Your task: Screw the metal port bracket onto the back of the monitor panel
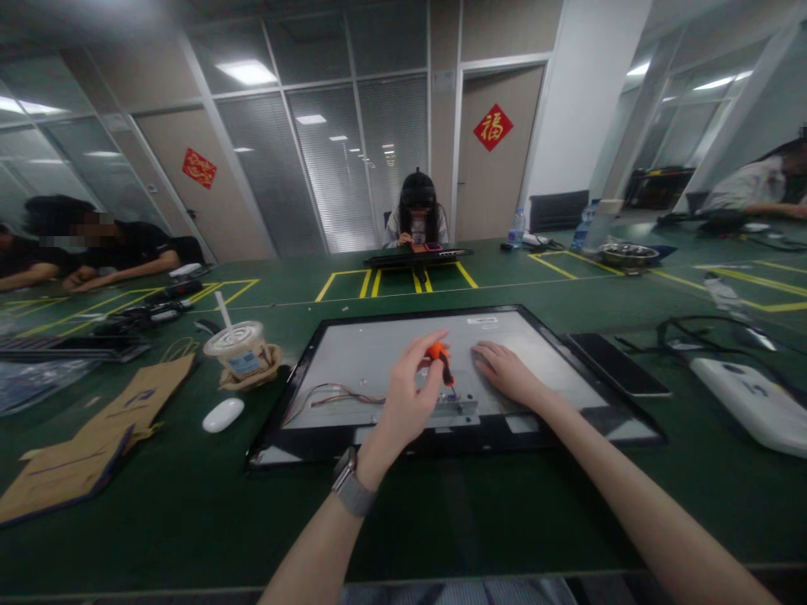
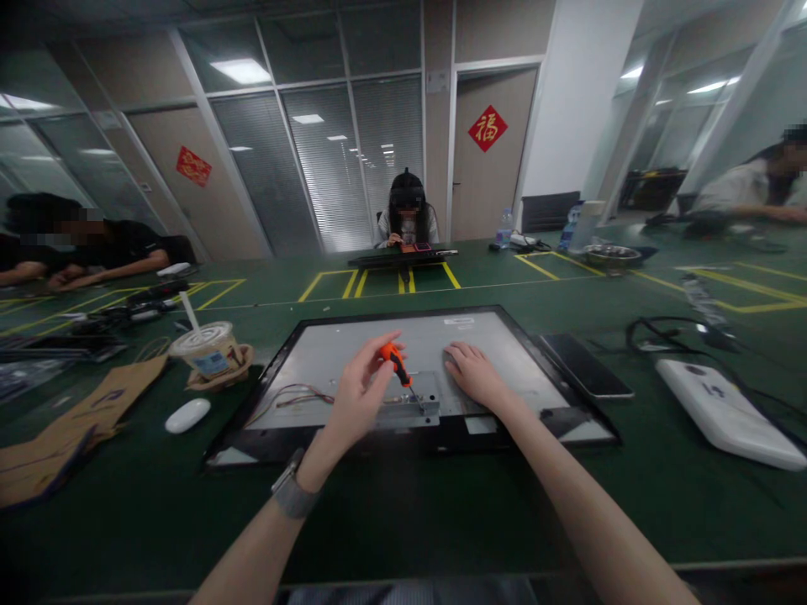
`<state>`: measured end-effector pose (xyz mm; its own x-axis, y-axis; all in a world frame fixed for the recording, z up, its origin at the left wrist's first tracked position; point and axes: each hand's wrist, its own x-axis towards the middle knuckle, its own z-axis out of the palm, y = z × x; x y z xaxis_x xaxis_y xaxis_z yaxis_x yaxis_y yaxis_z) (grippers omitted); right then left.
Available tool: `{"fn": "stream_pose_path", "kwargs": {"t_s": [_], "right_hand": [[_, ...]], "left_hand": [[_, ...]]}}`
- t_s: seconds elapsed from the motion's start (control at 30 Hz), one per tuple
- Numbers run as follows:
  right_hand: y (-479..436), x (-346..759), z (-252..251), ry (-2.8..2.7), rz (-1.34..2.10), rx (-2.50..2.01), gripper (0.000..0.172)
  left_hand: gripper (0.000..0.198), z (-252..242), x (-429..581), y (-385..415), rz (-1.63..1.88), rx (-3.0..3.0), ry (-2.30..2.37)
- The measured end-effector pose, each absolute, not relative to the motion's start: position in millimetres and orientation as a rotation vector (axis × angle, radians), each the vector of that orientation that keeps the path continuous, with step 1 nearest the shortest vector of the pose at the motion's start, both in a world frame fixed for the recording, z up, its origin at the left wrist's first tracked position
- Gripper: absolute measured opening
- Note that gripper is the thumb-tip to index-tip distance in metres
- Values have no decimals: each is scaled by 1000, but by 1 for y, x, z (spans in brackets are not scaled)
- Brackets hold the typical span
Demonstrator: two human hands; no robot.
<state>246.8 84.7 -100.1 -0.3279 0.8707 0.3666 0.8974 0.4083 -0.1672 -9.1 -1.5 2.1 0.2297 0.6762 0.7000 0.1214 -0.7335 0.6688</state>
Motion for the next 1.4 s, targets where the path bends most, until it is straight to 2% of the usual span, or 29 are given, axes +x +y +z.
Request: {"fn": "stream_pose_path", "kwargs": {"t_s": [0.2, 0.37, 0.63, 1.0, 1.4], "right_hand": [[84, 248, -100, -2277, -92, -1516, 39], [85, 248, -101, -2277, -95, -1512, 40], [87, 249, -103, -2269, -103, -1532, 39], [87, 249, -102, -2276, -86, -1534, 40], [85, 251, -100, -2278, -78, -1528, 41]], "left_hand": [[30, 0, -7, 0, 1561, 2026, 796], [42, 0, -8, 0, 1493, 2000, 722], [45, 0, -11, 0, 1485, 2084, 825], [29, 13, -30, 7, 1966, 2002, 1018], [29, 5, -28, 8, 1834, 2236, 1061]]}}
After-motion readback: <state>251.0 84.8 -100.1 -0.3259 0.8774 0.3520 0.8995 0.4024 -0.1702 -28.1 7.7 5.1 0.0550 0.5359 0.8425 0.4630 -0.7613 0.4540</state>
